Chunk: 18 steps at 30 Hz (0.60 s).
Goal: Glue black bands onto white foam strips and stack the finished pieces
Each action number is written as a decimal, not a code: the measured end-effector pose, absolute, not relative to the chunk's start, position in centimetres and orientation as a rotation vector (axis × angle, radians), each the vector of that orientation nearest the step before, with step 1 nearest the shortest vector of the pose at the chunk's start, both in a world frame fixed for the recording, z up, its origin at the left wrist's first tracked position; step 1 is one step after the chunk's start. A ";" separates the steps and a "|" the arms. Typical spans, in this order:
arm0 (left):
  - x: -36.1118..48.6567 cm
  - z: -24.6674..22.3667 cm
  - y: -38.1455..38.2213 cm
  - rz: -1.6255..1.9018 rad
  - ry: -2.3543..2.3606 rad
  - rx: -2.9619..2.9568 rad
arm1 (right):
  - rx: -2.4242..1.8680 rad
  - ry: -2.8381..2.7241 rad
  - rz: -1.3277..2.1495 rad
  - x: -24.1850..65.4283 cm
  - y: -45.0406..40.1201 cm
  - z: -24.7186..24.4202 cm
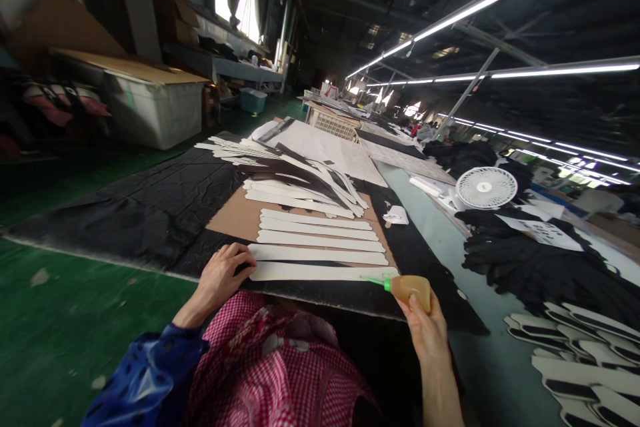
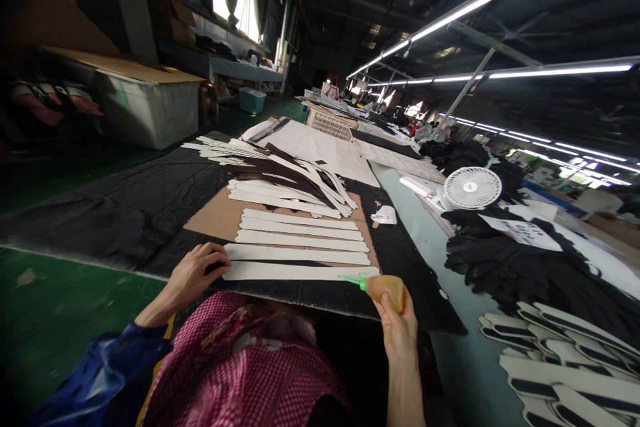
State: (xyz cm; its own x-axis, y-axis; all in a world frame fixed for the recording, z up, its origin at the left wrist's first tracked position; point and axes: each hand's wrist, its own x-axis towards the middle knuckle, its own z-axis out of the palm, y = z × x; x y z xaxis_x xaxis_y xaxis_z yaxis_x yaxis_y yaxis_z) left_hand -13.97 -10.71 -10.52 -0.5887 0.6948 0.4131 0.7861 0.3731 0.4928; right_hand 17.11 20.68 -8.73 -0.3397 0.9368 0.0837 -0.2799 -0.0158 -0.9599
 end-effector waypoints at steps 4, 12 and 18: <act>-14.0 -10.6 -10.7 -1.010 -2.483 -1.353 | -0.818 -1.284 1.531 16.4 19.5 -8.8; -13.9 -10.6 -10.7 -0.999 -2.485 -1.352 | -0.809 -1.294 1.534 15.2 18.7 -9.2; -13.9 -10.6 -10.7 -1.014 -2.475 -1.345 | -0.875 -1.366 1.391 16.2 20.0 -9.4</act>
